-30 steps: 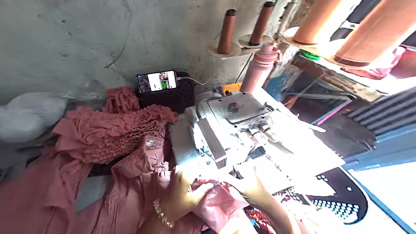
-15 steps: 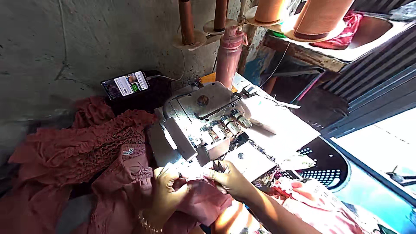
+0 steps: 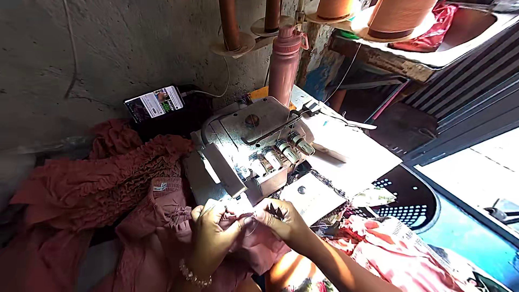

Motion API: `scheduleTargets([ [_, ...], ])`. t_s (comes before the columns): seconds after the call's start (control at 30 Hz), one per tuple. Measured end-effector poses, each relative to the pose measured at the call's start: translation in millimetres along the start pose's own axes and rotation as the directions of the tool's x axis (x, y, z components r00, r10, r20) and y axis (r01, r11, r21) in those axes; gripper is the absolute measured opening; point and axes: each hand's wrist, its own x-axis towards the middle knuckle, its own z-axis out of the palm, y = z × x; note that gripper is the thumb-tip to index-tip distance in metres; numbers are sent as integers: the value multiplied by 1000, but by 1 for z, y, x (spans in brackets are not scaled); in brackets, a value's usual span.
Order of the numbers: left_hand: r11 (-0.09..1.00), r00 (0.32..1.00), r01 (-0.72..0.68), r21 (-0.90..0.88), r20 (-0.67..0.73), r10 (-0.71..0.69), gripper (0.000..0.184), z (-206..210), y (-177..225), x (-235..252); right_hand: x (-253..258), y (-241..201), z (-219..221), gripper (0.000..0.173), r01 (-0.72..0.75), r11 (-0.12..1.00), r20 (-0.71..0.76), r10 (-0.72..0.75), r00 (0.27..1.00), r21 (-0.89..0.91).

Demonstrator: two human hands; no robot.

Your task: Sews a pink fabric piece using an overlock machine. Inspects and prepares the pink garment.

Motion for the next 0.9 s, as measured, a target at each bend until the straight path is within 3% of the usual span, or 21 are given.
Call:
scheduleTargets([
  [0.1, 1000, 1000, -13, -3, 15, 13, 25, 1, 5, 0, 2, 4, 5, 19, 104, 983, -54, -113, 992, -148],
  [0.27, 998, 1000, -11, -63, -14, 10, 25, -1, 8, 1, 2, 2, 6, 12, 132, 979, -104, -149, 983, -154],
  [0.4, 1000, 999, 16, 6, -49, -16, 15, -2, 12, -2, 1, 3, 8, 10, 189, 968, -152, -214, 965, -165],
  [0.47, 996, 999, 20, 81, -35, -17, 22, -4, 13, -2, 1, 4, 10, 9, 207, 960, -152, -237, 960, -188],
  [0.5, 991, 1000, 14, 134, -16, -12, 29, -6, 13, -1, 1, 5, 11, 10, 212, 957, -151, -244, 958, -201],
  [0.6, 972, 1000, -17, 233, 9, 15, 27, -11, 16, 0, 0, 6, 12, 11, 227, 943, -148, -268, 952, -245],
  [0.8, 989, 999, 51, 138, 12, -53, 22, -19, 17, -2, 0, 1, 16, 11, 197, 951, -158, -238, 958, -239],
  [0.9, 975, 999, 45, 217, -29, -39, 27, -21, 24, -7, 0, 0, 18, 12, 183, 951, -167, -228, 959, -250],
])
